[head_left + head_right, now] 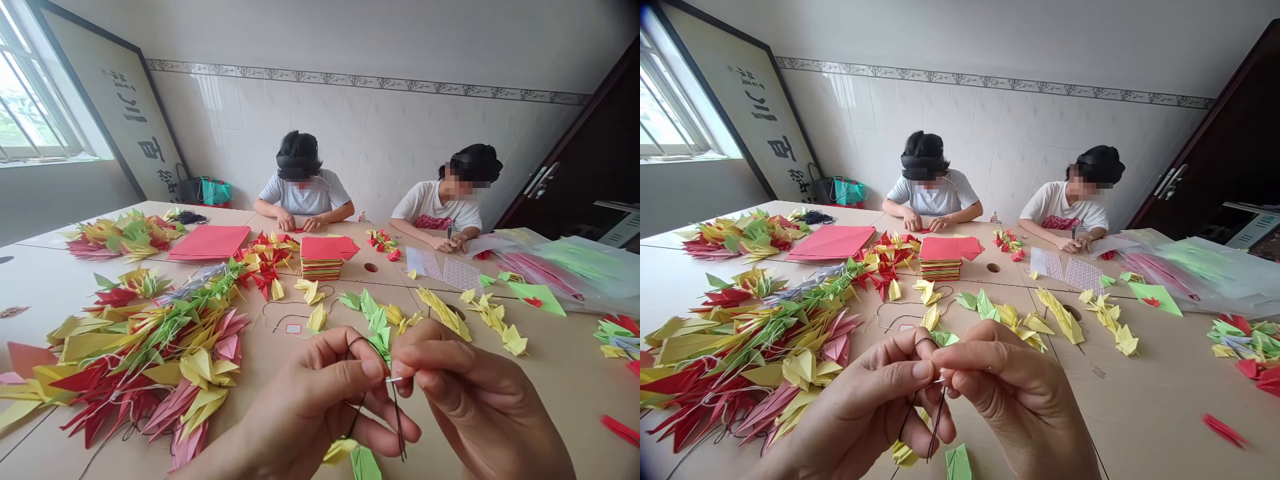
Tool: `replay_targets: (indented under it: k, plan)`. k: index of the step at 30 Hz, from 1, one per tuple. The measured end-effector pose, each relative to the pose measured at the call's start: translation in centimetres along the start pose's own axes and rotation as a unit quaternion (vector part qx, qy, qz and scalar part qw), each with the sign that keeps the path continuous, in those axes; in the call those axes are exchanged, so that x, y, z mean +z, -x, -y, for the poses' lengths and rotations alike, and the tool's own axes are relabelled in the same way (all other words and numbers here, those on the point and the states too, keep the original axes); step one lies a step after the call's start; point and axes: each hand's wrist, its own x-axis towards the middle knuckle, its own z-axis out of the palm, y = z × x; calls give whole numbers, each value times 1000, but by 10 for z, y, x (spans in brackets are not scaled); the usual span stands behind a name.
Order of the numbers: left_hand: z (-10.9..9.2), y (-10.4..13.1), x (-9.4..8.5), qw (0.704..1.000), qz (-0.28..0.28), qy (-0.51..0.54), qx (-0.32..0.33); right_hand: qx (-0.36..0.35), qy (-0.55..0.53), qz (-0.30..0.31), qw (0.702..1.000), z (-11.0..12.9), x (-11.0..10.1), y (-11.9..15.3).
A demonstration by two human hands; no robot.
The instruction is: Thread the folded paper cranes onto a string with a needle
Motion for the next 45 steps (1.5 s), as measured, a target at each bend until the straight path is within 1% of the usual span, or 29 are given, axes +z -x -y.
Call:
replay_targets:
  k: [5,8,12,17,21,24,26,30,32,37,41,43,45]
  plan:
    - [2,-1,-3,997,19,62,-43,6,-20,37,999,0,-3,5]
    - [3,-2,-3,993,33,92,-71,-18,-13,28,999,1,-3,6]
    - [6,-3,-5,986,39,126,-100,-43,10,19,999,1,-4,7]
    - [9,-4,-9,981,50,131,-133,-63,12,19,998,0,-4,10]
    - [8,-5,-10,984,47,114,-127,-88,23,2,996,-1,-2,9]
    - [6,-5,-10,986,76,77,-124,-102,32,-16,994,-1,-1,9]
    - [4,-4,-8,987,83,59,-121,-106,40,-30,993,-1,-1,9]
    - [1,0,-5,989,56,60,-120,-121,62,-65,989,1,1,10]
    - [1,1,-4,990,43,69,-112,-125,71,-86,986,2,3,10]
    - [1,2,-4,993,37,63,-88,-120,86,-120,982,3,7,11]
    - [0,2,-1,996,5,67,-60,-137,84,-149,976,3,7,12]
    - [-1,2,2,997,-4,52,-49,-134,80,-151,976,3,5,12]
    - [-1,3,3,999,-14,23,-30,-123,64,-135,981,4,0,10]
